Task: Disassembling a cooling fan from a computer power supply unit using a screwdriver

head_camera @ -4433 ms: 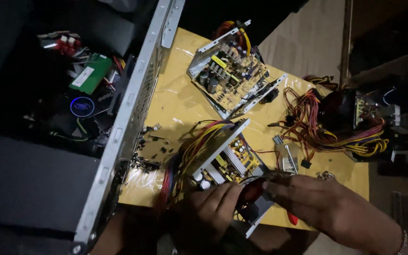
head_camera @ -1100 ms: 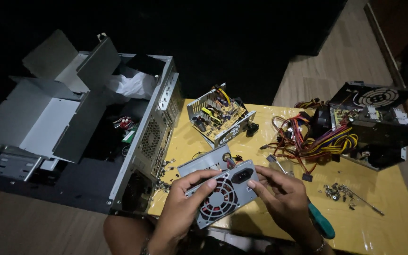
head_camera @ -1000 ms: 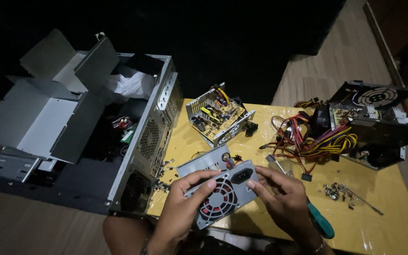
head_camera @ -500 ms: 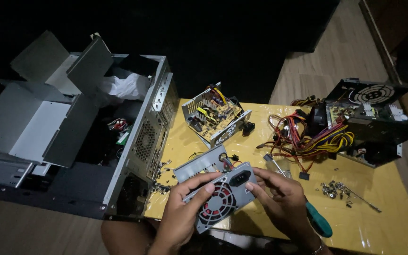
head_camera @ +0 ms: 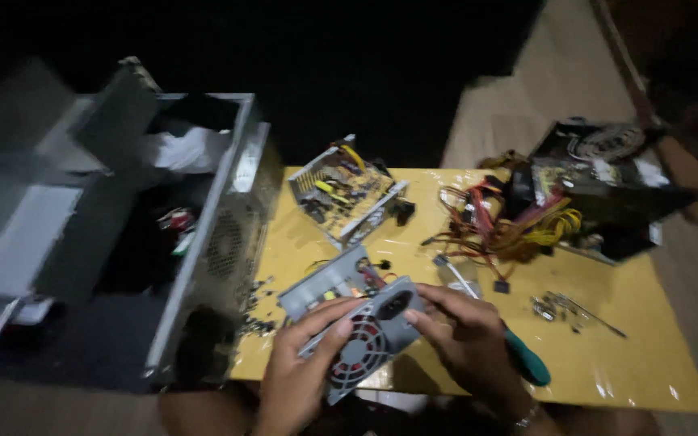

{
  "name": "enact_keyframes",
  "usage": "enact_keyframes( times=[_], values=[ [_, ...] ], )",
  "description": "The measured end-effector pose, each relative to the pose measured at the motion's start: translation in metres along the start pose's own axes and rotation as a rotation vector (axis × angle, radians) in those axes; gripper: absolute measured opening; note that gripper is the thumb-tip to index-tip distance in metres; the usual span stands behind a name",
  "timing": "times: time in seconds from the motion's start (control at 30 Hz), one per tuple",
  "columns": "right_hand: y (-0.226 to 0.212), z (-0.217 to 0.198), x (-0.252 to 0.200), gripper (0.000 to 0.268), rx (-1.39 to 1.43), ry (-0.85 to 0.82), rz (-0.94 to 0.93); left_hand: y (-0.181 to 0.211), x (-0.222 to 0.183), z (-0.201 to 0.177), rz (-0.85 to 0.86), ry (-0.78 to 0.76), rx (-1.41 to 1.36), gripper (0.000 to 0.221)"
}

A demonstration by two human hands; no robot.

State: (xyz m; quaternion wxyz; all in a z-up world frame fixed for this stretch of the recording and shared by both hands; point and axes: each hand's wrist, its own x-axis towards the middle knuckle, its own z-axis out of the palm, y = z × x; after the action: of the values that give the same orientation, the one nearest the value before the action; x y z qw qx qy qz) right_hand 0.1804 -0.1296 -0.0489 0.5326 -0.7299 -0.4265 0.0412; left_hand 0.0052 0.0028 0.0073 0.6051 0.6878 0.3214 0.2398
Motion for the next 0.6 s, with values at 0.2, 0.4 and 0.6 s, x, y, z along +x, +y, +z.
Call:
enact_keyframes(
  times=[0.2,0.4,0.6],
  values=[
    [-0.027,-0.015,-0.014,0.029,-0.017,0.009,-0.235,-0.004,-0.003,0.012,-0.219,0.115,0.026,0.035],
    [0.013,-0.047,-0.055,0.021,-0.133,0.231,-0.178,0.014,0.005,0.011,-0.228,0.092,0.216,0.040],
    [0.044,-0.114,-0.058,0.010,-0.515,0.217,0.089,-0.008,0.009,0.001,-0.070,0.018,0.241,0.039]
  ],
)
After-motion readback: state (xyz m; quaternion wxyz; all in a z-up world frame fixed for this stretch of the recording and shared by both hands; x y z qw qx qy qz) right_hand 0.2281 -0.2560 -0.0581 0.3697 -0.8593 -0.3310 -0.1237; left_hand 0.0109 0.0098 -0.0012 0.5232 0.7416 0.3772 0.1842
